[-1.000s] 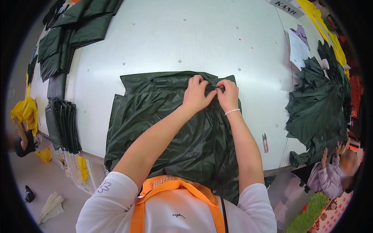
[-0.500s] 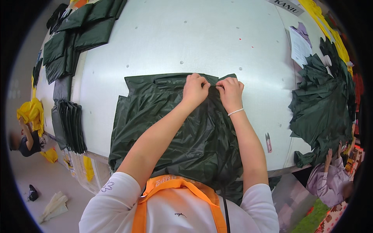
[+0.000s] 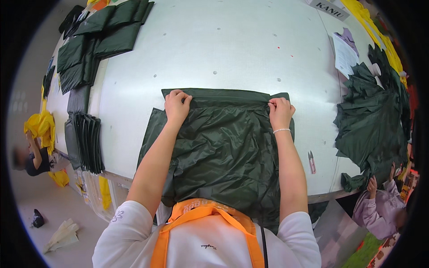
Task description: The person folds a dark green jacket on a white table. They smooth the fabric, fold the sleeves inward, fold the body in half, and then fold it again into a compact rectangle. The folded jacket is placed on a stack of similar jackets.
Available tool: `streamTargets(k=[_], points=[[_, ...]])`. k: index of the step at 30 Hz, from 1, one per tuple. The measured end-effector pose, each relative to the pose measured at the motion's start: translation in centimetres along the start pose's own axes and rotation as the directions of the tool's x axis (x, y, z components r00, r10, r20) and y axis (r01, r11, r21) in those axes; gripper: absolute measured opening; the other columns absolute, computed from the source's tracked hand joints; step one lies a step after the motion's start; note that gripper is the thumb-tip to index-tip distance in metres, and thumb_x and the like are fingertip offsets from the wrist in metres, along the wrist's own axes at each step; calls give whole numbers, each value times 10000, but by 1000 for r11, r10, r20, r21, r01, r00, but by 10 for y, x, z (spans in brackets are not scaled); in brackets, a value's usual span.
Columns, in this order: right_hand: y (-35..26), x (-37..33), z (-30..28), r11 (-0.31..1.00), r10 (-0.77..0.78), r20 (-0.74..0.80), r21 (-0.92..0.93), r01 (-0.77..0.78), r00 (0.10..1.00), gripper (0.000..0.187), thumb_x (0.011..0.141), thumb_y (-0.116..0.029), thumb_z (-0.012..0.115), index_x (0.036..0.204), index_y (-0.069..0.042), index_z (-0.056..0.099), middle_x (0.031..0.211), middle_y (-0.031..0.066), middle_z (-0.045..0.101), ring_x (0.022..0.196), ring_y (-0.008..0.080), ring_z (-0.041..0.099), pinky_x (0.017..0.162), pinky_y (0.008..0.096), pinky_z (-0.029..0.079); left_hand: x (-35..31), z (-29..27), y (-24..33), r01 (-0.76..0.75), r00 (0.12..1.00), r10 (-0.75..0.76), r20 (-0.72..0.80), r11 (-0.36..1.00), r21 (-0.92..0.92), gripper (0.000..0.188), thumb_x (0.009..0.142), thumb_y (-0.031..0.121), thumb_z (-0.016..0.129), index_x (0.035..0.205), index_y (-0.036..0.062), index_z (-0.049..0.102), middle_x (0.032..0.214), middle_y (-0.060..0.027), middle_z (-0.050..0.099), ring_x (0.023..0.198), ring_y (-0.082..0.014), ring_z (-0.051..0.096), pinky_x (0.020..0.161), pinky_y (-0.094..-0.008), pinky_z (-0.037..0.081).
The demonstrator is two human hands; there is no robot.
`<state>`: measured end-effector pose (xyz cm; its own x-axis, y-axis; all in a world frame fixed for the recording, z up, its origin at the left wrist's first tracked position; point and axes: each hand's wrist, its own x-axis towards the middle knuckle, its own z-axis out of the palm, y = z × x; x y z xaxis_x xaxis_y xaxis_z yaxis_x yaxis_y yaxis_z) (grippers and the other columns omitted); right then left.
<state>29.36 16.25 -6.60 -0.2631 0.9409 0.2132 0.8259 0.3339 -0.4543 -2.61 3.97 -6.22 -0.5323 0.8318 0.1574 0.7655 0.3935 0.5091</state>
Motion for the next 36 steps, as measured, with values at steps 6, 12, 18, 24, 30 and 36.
streamTargets(k=[6,12,18,24,30,36], points=[[57,-34,-45,1000,-1,-180,4,2,984,299,765,-131,685,1042,-37,620,1028,151,633,961,324,590,863,412,451,-1,-13,-56,112,985,-114,-125,993,-29,454,799,369,667,1113,50,591,1245,-173,514,1178,-353,450,984,-441,372],[175,-182,-105,843,431,-11,-352,-407,902,432,782,-123,666,1184,-13,552,1109,200,558,1032,358,532,923,431,423,-27,-60,-114,479,861,-489,135,872,105,533,715,425,726,1041,23,602,1066,-146,602,997,-304,565,860,-382,453],[165,-208,-86,886,443,-89,-107,-451,892,253,850,-98,591,1058,36,537,1017,221,522,943,350,528,838,420,436,-52,-51,-136,464,870,-403,284,863,-199,226,670,187,714,782,23,606,785,-100,622,763,-238,597,708,-325,473],[-35,-128,-78,834,329,44,454,-312,943,308,828,-142,632,1073,5,517,942,84,562,832,155,537,758,283,449,-77,-88,-97,296,952,-166,259,721,-627,210,674,-8,589,647,37,386,754,-67,578,578,-101,394,542,-280,370],[-259,-86,-47,719,-213,397,682,-132,893,185,872,-105,622,1023,-9,666,852,-33,622,703,10,462,633,179,396,-119,-145,-40,192,968,17,252,595,-780,267,645,-89,560,646,62,340,1311,-165,533,646,-64,396,556,-258,366],[-309,-99,-28,663,-413,227,739,121,882,167,763,-58,718,929,-46,705,704,-43,554,591,39,409,545,197,351,-130,-178,-34,214,962,22,271,557,-803,247,643,-83,562,652,40,348,1214,-144,601,694,-85,420,590,-258,384]])
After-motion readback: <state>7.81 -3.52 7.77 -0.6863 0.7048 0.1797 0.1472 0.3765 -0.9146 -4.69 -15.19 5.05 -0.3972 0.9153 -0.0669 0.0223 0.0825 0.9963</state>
